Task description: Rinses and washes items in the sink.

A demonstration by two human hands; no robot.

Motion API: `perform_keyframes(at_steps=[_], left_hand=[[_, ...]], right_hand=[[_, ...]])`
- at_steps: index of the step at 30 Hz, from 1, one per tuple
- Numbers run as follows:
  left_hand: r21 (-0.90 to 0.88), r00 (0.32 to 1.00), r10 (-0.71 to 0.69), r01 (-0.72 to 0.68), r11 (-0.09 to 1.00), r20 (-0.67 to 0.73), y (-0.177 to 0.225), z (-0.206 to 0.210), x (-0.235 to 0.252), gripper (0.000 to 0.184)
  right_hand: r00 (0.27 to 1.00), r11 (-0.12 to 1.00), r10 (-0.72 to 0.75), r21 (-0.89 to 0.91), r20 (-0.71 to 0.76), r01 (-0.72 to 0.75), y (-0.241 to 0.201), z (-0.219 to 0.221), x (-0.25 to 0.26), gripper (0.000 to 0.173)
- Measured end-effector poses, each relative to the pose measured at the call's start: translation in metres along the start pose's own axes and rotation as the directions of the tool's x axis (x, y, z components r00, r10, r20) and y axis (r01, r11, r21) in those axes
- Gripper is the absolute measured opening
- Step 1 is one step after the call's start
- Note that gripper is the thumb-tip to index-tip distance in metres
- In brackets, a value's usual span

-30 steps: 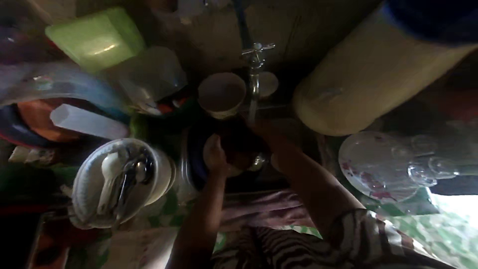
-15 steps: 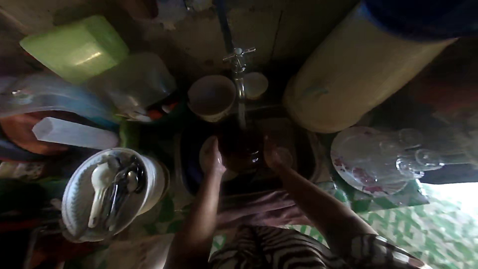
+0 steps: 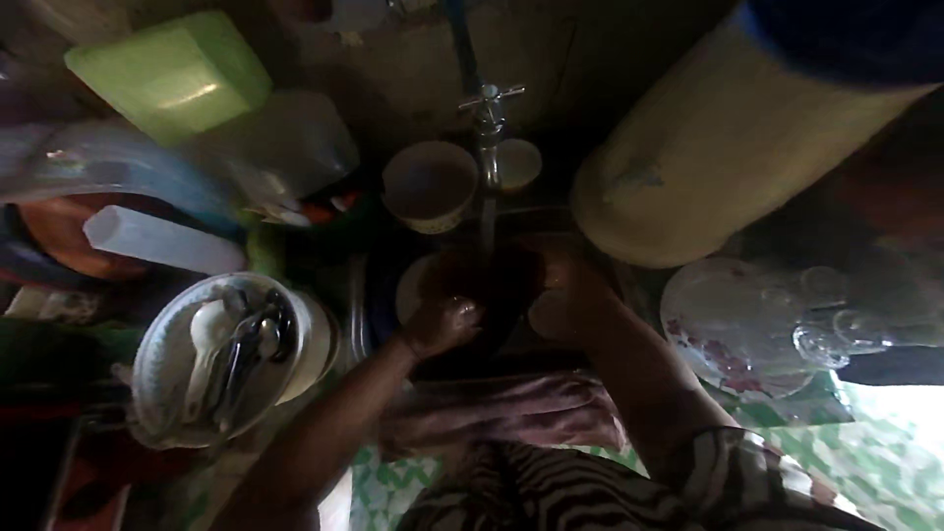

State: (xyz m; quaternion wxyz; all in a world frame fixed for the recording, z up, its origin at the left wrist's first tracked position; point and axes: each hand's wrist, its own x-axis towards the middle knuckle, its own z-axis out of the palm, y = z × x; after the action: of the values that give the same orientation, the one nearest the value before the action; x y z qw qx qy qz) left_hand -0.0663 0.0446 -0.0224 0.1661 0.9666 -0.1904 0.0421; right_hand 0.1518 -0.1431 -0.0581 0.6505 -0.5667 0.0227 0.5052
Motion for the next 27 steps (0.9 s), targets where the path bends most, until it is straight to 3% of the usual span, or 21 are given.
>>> perform_keyframes(at_steps=[1,3,5,9,11,13,15,16,17,19,20,24,27], left_hand=[[0.044,0.994,-0.019,0.014,0.999,0.111,-0.004,-0.001,-0.005,0.028],[0.054,0.899,-0.171,0.164,0.985,0.403,-0.006,-0.009,-0.004,0.041],[0.023,0.838,-0.261,0.285,0.958,0.48,-0.012,-0.008,-0.005,0.041],[-0.026,0.786,-0.306,0.378,0.926,0.537,-0.033,0.001,-0.014,0.059],[0.017,0.758,-0.484,0.531,0.847,0.437,-0.035,0.008,-0.007,0.068],[0.021,0.697,-0.679,0.694,0.72,0.231,-0.04,0.025,0.006,0.085],[0.043,0.637,-0.768,0.767,0.64,0.068,-0.046,0.046,0.026,0.094],[0.054,0.624,-0.78,0.778,0.626,0.057,-0.043,0.051,0.04,0.093],[0.034,0.65,-0.755,0.755,0.655,0.085,-0.036,0.052,0.053,0.086],[-0.13,0.79,-0.605,0.613,0.779,0.102,-0.032,0.072,0.07,0.065],[-0.161,0.828,-0.551,0.561,0.812,0.103,-0.032,0.078,0.074,0.06],[-0.161,0.781,-0.624,0.62,0.768,0.034,-0.033,0.084,0.086,0.064],[-0.147,0.867,-0.482,0.497,0.855,0.123,-0.027,0.083,0.095,0.057]], right_hand=[[0.999,0.996,0.021,-0.086,-0.024,-0.023,-0.006,0.004,0.002,0.031],[0.995,0.964,0.042,-0.257,-0.089,-0.064,-0.015,0.02,-0.005,0.036],[0.993,0.947,-0.025,-0.322,-0.116,-0.013,-0.002,0.026,-0.003,0.039],[0.975,0.939,-0.144,-0.335,-0.167,0.081,0.027,0.032,-0.003,0.054],[0.966,0.94,-0.175,-0.323,-0.189,0.107,0.037,0.039,-0.001,0.053],[0.951,0.927,-0.223,-0.349,-0.214,0.139,0.045,0.045,0.001,0.051],[0.947,0.916,-0.231,-0.379,-0.222,0.134,0.045,0.054,-0.002,0.051],[0.942,0.917,-0.224,-0.381,-0.251,0.117,0.045,0.06,-0.005,0.049],[0.932,0.919,-0.22,-0.381,-0.289,0.099,0.045,0.065,-0.007,0.046],[0.923,0.919,-0.209,-0.389,-0.324,0.071,0.046,0.066,-0.011,0.045],[0.924,0.916,-0.2,-0.398,-0.327,0.058,0.047,0.062,-0.014,0.045],[0.907,0.889,-0.187,-0.457,-0.377,-0.007,0.04,0.052,-0.028,0.045],[0.899,0.886,-0.196,-0.464,-0.391,-0.009,0.035,0.049,-0.036,0.045]])
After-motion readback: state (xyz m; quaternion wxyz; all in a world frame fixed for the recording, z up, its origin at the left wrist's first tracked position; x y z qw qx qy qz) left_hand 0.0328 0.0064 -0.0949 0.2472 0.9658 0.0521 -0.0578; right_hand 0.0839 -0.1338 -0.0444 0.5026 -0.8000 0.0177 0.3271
